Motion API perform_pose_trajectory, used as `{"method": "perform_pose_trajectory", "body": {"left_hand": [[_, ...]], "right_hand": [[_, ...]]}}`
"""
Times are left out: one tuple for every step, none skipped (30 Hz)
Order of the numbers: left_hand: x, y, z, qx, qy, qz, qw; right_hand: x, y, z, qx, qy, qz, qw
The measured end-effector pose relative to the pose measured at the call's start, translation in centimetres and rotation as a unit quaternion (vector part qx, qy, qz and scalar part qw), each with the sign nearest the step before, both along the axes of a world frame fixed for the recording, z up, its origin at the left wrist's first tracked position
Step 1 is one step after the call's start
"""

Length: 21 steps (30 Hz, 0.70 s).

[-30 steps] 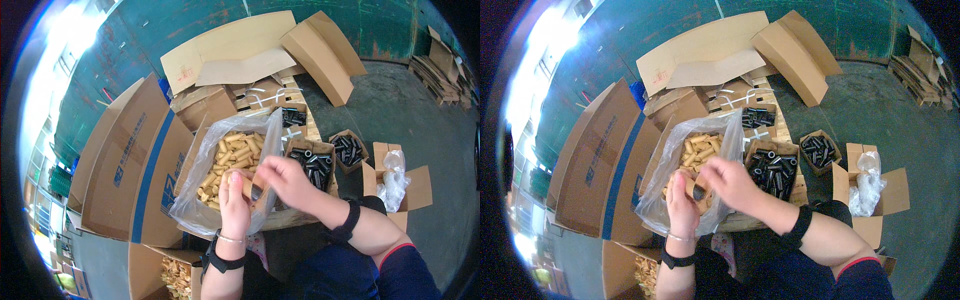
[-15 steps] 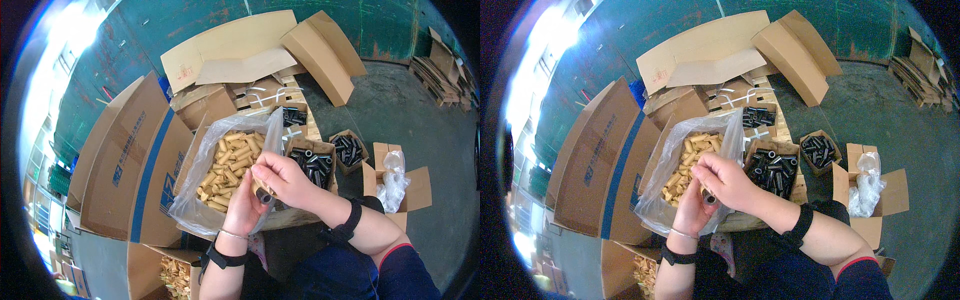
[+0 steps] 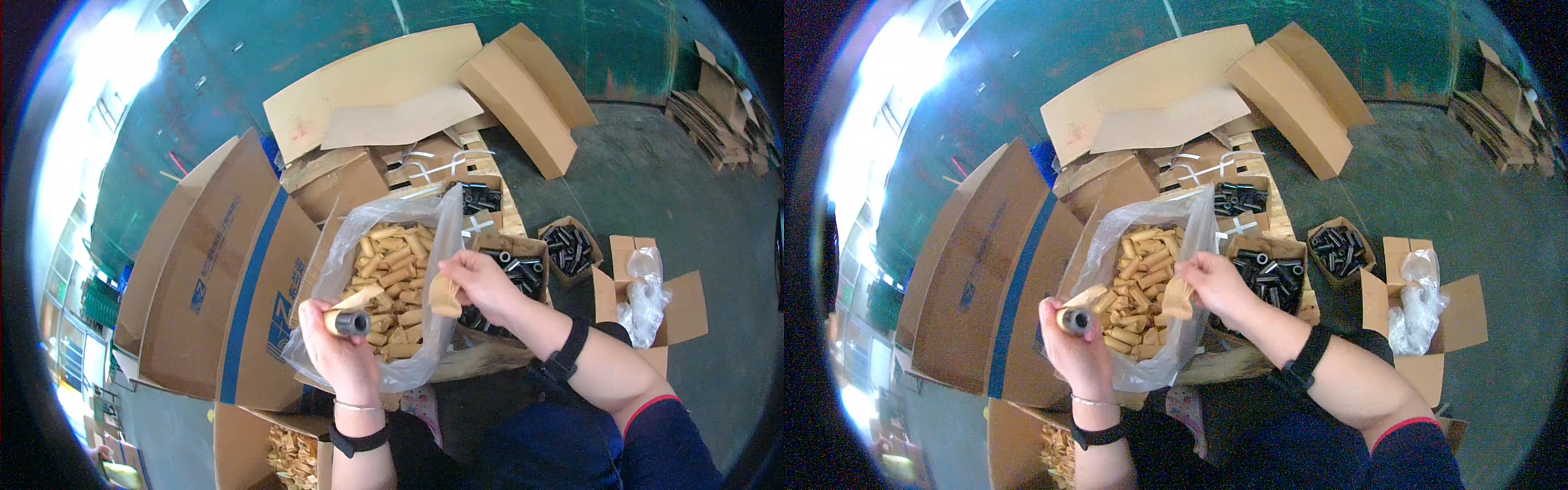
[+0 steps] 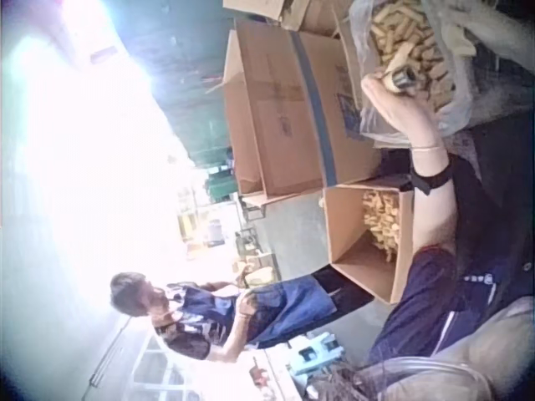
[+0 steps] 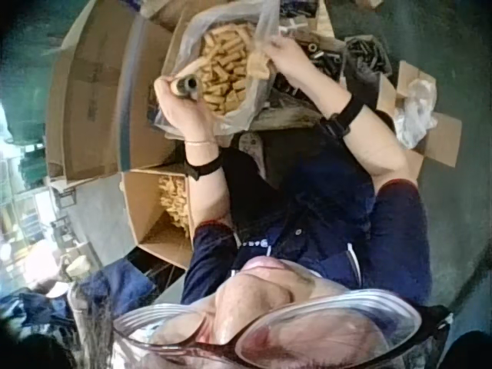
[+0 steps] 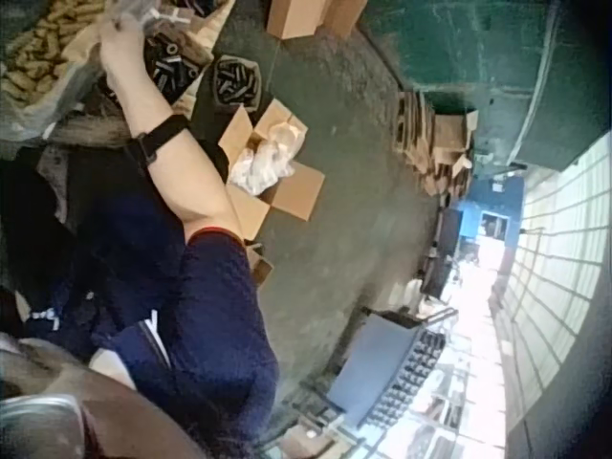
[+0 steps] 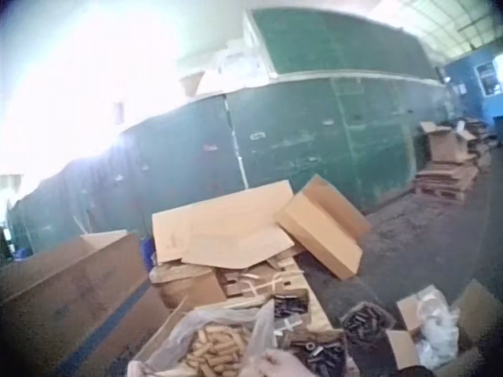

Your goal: The person unwraps small black cylinders from brown paper by hand, placing the cylinders into a small cardboard box and the discarded wrappers into a larger one. They occasionally move plastic packaging aside to reach more wrapped items in the bin.

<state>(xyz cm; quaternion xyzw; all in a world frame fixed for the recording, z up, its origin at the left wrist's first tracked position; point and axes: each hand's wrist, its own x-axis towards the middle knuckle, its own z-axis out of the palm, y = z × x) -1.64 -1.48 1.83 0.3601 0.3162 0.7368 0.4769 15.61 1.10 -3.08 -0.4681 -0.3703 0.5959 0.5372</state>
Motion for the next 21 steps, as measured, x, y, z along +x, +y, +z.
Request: {"method": "perform_pose_trajectory", "body": {"left_hand": [[-0.3,0.1,-0.2,-0.034,0.021,-0.001,0.999],[-0.3,0.2,-0.6,-0.034,0.018,0.002,0.999],[-0.1,0.5,-1.0,-0.039,0.055,0.031,0.997],[-0.1,0.6,-1.3,-0.045,0.091,0.059,0.993],[-0.1,0.7,-1.5,-0.045,0.088,0.06,0.993],[-0.1,0.7,-1.6,-0.044,0.089,0.033,0.994],[-0.2,0.8,-1.9,-0.044,0.09,0.007,0.995],[-0.3,0.9,-2.2,-0.047,0.117,0.006,0.992],[-0.2,1.0,-2.4,-0.047,0.115,0.008,0.992],[0.0,1.0,-2.5,-0.065,0.119,0.014,0.991],[0.2,1.1,-2.6,-0.082,0.123,0.021,0.989],[0.1,1.1,-2.8,-0.065,0.137,0.011,0.988],[0.1,1.0,-2.8,-0.066,0.137,0.013,0.988],[0.3,1.0,-2.9,-0.068,0.154,0.006,0.986],[0.5,1.0,-3.0,-0.07,0.171,-0.001,0.983],[0.8,0.9,-2.8,-0.074,0.176,-0.01,0.982],[0.8,0.8,-2.8,-0.075,0.177,-0.011,0.981],[0.9,0.8,-2.8,-0.064,0.162,-0.02,0.984],[1.0,0.7,-2.9,-0.054,0.147,-0.028,0.987],[1.3,0.6,-2.5,-0.056,0.148,-0.032,0.987],[1.5,0.4,-1.9,-0.062,0.116,-0.056,0.99]], "right_hand": [[-0.4,-0.6,0.6,-0.008,0.009,0.051,0.999],[-0.6,-0.9,0.8,-0.017,0.013,0.081,0.996],[-0.8,-1.2,1.1,-0.017,0.01,0.085,0.996],[-1.1,-1.5,1.6,-0.007,0.013,0.092,0.996],[-1.2,-1.6,1.9,0.004,0.016,0.095,0.995],[-1.7,-1.5,1.5,0.01,0.059,0.09,0.994],[-1.9,-1.5,1.6,0.011,0.057,0.091,0.994],[-2.0,-1.6,1.7,0.025,0.04,0.103,0.994],[-2.2,-1.7,1.7,0.038,0.023,0.116,0.992],[-2.4,-1.7,1.7,0.038,0.022,0.117,0.992],[-2.6,-1.7,1.7,0.078,-0.017,0.116,0.99],[-2.7,-1.7,1.6,0.118,-0.054,0.115,0.985],[-2.8,-1.7,1.5,0.157,-0.092,0.113,0.977],[-2.9,-1.8,1.6,0.157,-0.092,0.114,0.977],[-2.9,-1.9,1.6,0.179,-0.12,0.114,0.97],[-2.9,-1.9,1.6,0.201,-0.148,0.114,0.962],[-2.9,-1.9,1.5,0.199,-0.147,0.113,0.962],[-2.9,-1.8,1.3,0.193,-0.131,0.109,0.966],[-2.8,-1.7,1.2,0.188,-0.115,0.105,0.97],[-2.7,-1.7,1.5,0.185,-0.115,0.102,0.971],[-2.4,-1.8,2.0,0.156,-0.089,0.094,0.979]]}}
